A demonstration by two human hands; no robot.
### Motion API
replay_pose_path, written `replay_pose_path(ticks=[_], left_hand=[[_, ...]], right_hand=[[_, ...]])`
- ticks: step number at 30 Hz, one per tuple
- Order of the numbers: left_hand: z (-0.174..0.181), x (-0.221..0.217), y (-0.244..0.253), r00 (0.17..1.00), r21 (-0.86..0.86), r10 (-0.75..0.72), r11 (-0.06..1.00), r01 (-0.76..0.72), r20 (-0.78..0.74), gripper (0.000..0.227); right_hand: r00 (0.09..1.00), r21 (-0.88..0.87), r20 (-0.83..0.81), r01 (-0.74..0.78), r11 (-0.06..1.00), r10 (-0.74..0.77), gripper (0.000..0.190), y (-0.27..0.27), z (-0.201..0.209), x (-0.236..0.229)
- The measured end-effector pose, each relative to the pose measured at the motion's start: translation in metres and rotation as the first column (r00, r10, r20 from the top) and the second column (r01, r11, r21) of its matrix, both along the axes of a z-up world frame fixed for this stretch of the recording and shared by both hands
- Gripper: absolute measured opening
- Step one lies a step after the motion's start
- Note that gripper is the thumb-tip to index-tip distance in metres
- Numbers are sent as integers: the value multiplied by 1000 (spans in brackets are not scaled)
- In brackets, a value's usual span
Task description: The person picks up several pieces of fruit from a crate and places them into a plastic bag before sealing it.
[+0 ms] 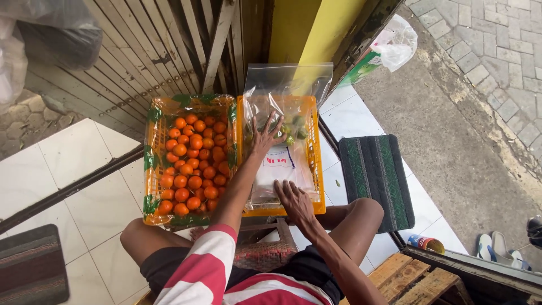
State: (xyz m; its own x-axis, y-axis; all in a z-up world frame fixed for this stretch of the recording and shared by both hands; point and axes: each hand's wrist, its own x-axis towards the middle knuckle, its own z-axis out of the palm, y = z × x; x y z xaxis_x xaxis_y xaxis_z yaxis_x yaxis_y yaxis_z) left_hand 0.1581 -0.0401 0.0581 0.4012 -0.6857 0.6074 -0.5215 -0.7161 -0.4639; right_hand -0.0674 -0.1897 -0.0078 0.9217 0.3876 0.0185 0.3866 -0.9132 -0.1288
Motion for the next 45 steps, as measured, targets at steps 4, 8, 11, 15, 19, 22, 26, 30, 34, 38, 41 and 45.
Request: replay_pose_path(ticks=[4,8,11,15,19,22,26,30,34,38,41,45], left_hand=[[-25,20,-15,992,44,93,995,-90,-85,55],[-47,46,-15,992,45,117,992,-114,-57,68],[-93,62,-24,698,402,331,913,-68,-635,104],[-74,46,-22,642,537,403,843,16,-652,142],[-62,29,-21,710,503,349,864,9,-612,114],[1,-8,-5,683,279,166,959,57,-711,72],[130,-78,41,54,-221,-224,974,56,-973,91],[136,-123,82,-77,-69,-54,975,210,-996,101],[100,-142,105,-253,-310,-283,948,74,-925,87],[103,-153,109,-220,-328,-339,941,-88,-915,49],[84,-157,107,-264,-345,-362,932,-112,-894,43],[63,-155,102,-269,-397,-422,906,-146,-866,41]], right_hand=[[1000,18,19,10,1000,-11,122,5,55,-9],[996,34,89,3,999,-6,78,17,136,-25],[992,-69,104,-58,996,65,77,15,151,-45],[998,-112,3,-65,992,66,60,12,201,-60],[984,11,-176,1,1000,1,69,-2,240,-50],[955,142,-297,42,989,2,57,-21,261,-23],[858,355,-494,54,933,138,34,-51,254,11],[793,412,-564,26,911,232,32,-41,262,23],[750,412,-628,94,906,208,37,-33,262,26],[715,369,-685,174,913,140,69,-37,275,21],[697,415,-707,276,867,116,88,-40,305,9],[805,410,-592,334,849,-30,73,-40,279,-7]])
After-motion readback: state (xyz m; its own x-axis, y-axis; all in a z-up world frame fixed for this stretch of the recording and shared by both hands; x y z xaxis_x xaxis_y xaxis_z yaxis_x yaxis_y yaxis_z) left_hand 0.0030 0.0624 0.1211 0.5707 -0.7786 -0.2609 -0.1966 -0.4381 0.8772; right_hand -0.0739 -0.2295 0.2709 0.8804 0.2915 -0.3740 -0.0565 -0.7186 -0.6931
